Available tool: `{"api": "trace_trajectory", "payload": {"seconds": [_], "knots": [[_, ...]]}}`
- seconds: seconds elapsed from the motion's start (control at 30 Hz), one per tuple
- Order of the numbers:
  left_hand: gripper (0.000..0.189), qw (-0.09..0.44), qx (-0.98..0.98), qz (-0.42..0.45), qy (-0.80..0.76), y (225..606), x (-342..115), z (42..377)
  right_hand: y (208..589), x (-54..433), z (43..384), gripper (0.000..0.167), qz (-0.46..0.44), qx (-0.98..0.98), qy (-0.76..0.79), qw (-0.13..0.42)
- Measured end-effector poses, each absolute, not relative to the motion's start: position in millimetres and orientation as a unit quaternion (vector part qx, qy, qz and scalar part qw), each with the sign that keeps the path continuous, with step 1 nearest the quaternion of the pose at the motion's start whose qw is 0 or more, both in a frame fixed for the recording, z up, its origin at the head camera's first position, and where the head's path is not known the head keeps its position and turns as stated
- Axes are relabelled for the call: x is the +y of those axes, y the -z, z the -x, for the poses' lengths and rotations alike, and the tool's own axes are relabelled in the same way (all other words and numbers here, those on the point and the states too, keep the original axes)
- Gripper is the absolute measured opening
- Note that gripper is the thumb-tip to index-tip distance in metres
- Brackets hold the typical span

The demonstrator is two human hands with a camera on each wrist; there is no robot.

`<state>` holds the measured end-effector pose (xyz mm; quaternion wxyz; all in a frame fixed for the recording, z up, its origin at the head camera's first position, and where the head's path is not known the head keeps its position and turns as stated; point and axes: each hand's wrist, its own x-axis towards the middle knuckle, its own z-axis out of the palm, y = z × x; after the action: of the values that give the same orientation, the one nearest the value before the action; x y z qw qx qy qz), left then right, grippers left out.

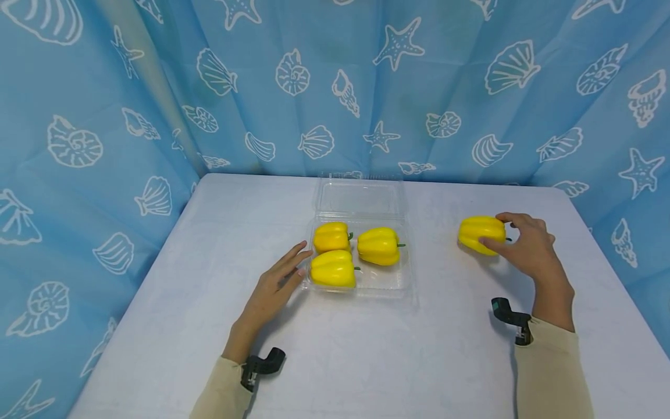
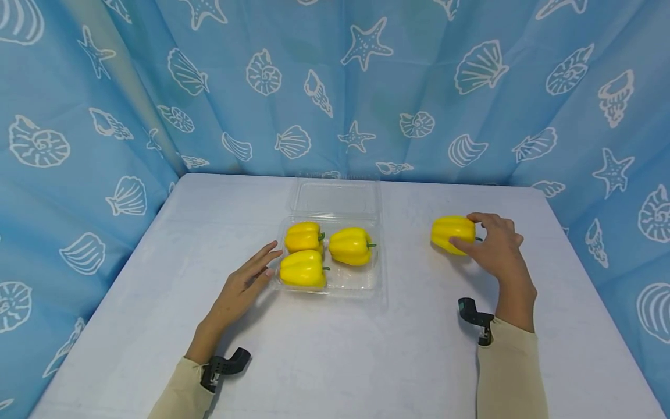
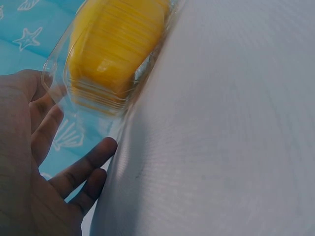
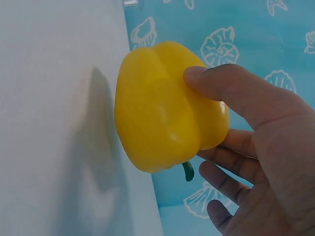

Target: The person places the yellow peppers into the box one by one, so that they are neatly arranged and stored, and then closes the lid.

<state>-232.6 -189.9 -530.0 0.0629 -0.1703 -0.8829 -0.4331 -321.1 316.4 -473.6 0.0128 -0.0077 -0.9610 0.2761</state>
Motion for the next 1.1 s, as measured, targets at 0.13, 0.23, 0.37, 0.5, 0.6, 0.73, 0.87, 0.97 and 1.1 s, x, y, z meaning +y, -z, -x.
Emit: {"api": "trace_trajectory", "payload": {"seconds": [0.13,0.23,0.37,0.5,0.6,0.73,0.87,0.97,1.1], "knots": [[0.043,0.062,-0.884,0.168,0.432,529.2,-189.6,232.1,471.6,314.1,320.9,0.084,0.003,-0.961,-0.276,0.020],[0.043,0.060,-0.883,0.168,0.434,529.0,-189.8,232.1,467.9,310.1,320.3,0.084,0.001,-0.960,-0.278,0.019],[0.043,0.061,-0.880,0.171,0.439,529.6,-190.1,232.1,463.5,304.0,319.1,0.083,-0.009,-0.960,-0.280,0.023],[0.043,0.059,-0.879,0.170,0.441,529.9,-190.1,232.2,460.5,298.2,317.9,0.081,-0.016,-0.960,-0.278,0.032],[0.043,0.059,-0.880,0.170,0.439,529.1,-189.6,232.2,458.4,294.1,317.3,0.079,-0.021,-0.959,-0.279,0.038],[0.043,0.059,-0.881,0.170,0.437,528.9,-189.2,232.2,456.2,291.0,316.3,0.078,-0.025,-0.959,-0.280,0.040],[0.043,0.062,-0.881,0.171,0.436,529.6,-189.5,232.3,454.3,289.2,315.5,0.076,-0.032,-0.958,-0.281,0.045],[0.043,0.064,-0.881,0.174,0.435,529.9,-189.5,232.4,452.9,287.9,314.9,0.076,-0.038,-0.957,-0.283,0.050],[0.043,0.068,-0.882,0.177,0.432,529.6,-189.6,232.5,450.2,285.2,313.2,0.075,-0.042,-0.955,-0.288,0.052]]}}
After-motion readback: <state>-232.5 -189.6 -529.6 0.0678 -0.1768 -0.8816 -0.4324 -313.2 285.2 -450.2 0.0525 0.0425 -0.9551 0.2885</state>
